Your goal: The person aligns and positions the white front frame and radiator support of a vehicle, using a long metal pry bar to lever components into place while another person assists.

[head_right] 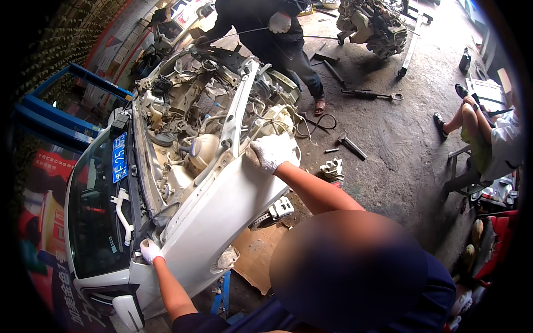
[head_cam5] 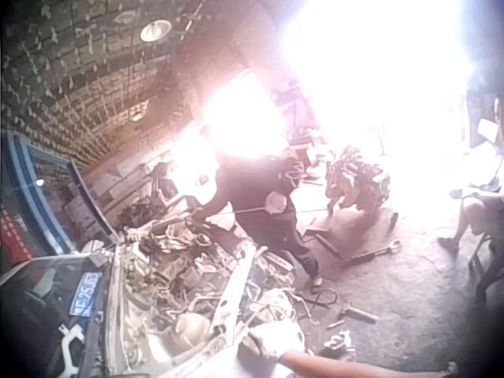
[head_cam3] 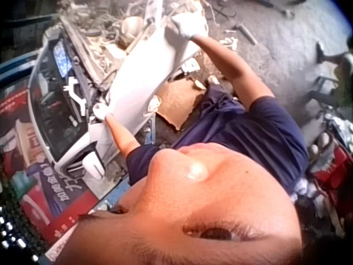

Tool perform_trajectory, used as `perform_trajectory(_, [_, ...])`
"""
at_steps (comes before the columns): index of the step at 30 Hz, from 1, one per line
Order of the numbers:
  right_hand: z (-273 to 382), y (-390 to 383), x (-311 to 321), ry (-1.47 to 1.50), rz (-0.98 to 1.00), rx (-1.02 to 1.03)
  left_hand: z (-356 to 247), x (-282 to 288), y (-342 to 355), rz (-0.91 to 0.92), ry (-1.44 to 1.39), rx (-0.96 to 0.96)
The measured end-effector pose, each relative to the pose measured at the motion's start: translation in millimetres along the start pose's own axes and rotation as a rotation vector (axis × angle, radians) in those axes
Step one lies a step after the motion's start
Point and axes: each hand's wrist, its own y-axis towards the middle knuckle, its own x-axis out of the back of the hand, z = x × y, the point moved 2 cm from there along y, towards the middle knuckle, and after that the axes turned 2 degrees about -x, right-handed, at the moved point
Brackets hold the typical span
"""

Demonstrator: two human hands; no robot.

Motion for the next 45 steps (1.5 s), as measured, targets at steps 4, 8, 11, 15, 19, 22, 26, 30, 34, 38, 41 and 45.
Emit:
perform_trajectory(4, [1, 0, 1, 0.004, 0.015, 0.002, -6, 2, -4, 0.003, 0.007, 0.007])
perform_trajectory(8, [-3, 0, -4, 0.008, -0.021, 0.017, -10, 1, -5, 0.002, -0.011, 0.003])
perform_trajectory(11, [-3, -2, 0, 0.007, -0.040, 0.027, -11, -1, -7, 0.001, -0.016, 0.005])
perform_trajectory(15, [0, 0, -3, 0.010, -0.027, 0.001, 0, 0, 2, 0.007, -0.047, -0.010])
perform_trajectory(19, [-3, -1, -5, -0.008, -0.099, 0.036, -1, -3, 0, -0.001, -0.055, -0.009])
perform_trajectory(22, [4, -1, 8, -0.059, -0.007, 0.014, -3, -1, -2, 0.000, -0.004, 0.005])
perform_trajectory(26, [4, 0, 4, -0.032, -0.008, 0.012, -2, 3, -1, -0.011, -0.017, -0.012])
perform_trajectory(30, [-4, -1, -5, -0.032, -0.078, 0.024, -8, 0, -5, 0.010, 0.021, -0.023])
perform_trajectory(34, [-2, -1, -5, -0.030, -0.087, 0.025, -2, 1, -1, 0.014, -0.018, -0.012])
perform_trajectory(38, [-5, -3, -3, -0.021, -0.076, 0.027, -6, -1, -4, 0.013, 0.005, -0.015])
perform_trajectory(41, [7, -1, 4, -0.024, -0.008, 0.009, 0, 10, -2, -0.012, -0.012, -0.020])
perform_trajectory(45, [-3, -6, 7, -0.016, -0.032, 0.012, -25, -2, -16, 0.008, 0.078, -0.036])
